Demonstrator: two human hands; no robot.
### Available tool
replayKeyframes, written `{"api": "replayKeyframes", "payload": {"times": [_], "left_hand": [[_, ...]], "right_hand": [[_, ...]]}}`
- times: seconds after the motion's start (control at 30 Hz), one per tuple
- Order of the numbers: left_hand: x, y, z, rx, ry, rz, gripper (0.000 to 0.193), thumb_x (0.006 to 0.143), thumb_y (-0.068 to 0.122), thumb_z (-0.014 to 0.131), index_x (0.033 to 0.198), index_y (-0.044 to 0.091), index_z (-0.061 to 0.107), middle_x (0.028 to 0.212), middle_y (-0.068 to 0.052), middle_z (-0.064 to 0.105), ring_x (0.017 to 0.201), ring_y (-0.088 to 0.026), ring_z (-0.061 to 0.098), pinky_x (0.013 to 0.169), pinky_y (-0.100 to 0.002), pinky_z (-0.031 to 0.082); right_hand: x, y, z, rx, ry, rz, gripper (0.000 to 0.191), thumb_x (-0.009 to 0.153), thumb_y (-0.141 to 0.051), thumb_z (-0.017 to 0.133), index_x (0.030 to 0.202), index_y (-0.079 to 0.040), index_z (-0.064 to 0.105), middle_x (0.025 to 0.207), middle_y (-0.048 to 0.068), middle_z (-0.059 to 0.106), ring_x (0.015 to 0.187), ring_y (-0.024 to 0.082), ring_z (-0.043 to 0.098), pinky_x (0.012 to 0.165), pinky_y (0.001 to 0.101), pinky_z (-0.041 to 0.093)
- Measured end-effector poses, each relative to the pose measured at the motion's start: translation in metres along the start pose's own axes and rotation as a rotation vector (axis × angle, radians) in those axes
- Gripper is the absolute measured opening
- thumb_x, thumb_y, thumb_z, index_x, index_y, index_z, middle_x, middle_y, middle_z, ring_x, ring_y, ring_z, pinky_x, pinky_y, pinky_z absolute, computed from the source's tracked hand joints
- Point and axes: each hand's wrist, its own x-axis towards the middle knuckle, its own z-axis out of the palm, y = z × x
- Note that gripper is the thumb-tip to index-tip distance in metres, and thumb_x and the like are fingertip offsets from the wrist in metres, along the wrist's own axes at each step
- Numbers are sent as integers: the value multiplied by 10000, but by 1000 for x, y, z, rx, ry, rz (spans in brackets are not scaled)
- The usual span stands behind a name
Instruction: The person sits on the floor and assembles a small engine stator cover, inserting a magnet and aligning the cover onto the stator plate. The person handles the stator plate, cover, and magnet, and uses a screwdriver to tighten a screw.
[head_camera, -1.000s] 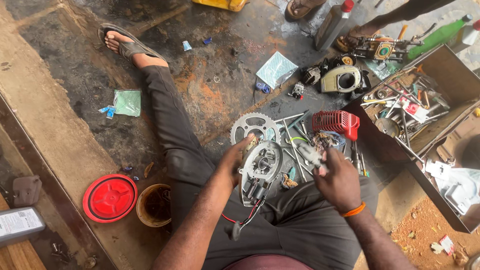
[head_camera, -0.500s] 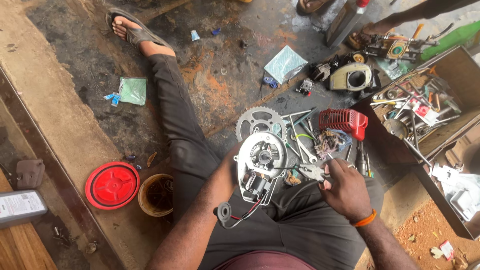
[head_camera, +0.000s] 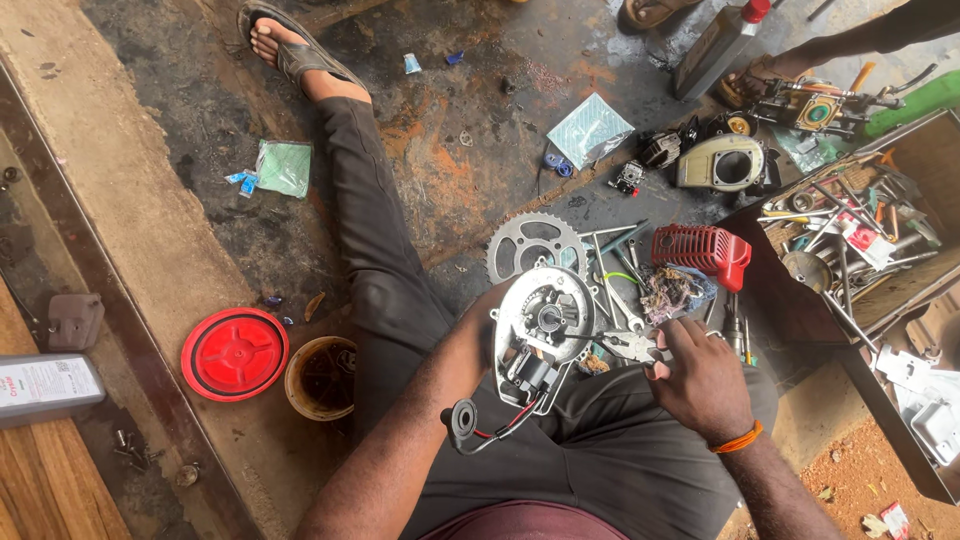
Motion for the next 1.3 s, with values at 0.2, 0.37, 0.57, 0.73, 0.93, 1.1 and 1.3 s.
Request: {"api": "replayKeyframes", "payload": {"times": [0.2, 0.37, 0.57, 0.73, 0.93, 1.1, 1.3], "left_hand": [[-10, 1, -3, 144, 84, -6, 374, 1015, 311, 556, 1086, -10, 736, 919, -66, 751, 740, -122, 694, 639, -282, 575], [24, 0, -9, 55, -92, -2, 377, 1064, 308, 549, 1093, -26, 720, 954, -87, 743, 750, -149, 668, 649, -317, 584], [52, -5, -21, 36, -29, -148, 450, 1063, 384, 463, 1151, 5, 688, 1032, -111, 761, 810, -182, 725, 682, -356, 614], [57, -5, -27, 1, -96, -136, 478, 1093, 411, 453, 1204, 4, 678, 1097, -131, 746, 855, -211, 726, 721, -385, 618], [61, -7, -28, -16, -15, -153, 511, 1088, 438, 417, 1276, 18, 639, 1148, -149, 741, 912, -239, 725, 780, -420, 619], [59, -7, -23, -18, -6, -178, 523, 1083, 446, 408, 1300, 24, 627, 1180, -136, 739, 946, -240, 721, 811, -422, 613], [37, 6, -15, -97, 63, -86, 479, 1031, 401, 565, 1242, -16, 668, 1158, -177, 736, 927, -247, 735, 809, -409, 618]], "right_hand": [[3, 9, -11, -83, -35, -60, 350, 697, -228, 756, 966, -90, 578, 894, 95, 582, 854, 334, 627, 701, 475, 501], [9, 12, -19, -246, -115, -61, 327, 728, -233, 755, 976, -107, 583, 898, 69, 581, 837, 272, 640, 719, 435, 529], [19, 8, -30, -330, -127, -89, 385, 718, -305, 788, 1011, -135, 605, 878, 65, 584, 841, 259, 648, 737, 447, 531], [26, -2, -39, -350, -107, -133, 375, 705, -334, 797, 969, -145, 610, 877, 60, 587, 864, 270, 655, 787, 462, 533], [38, -11, -48, -421, -91, -231, 430, 698, -402, 797, 1010, -164, 622, 842, 71, 580, 858, 286, 653, 823, 505, 513], [48, -11, -48, -404, -66, -362, 361, 737, -397, 778, 953, -155, 621, 820, 67, 571, 852, 278, 642, 859, 510, 513], [46, 2, -26, -364, -4, -297, 406, 638, -323, 795, 942, -122, 617, 860, 70, 587, 882, 292, 638, 833, 497, 512]]}}
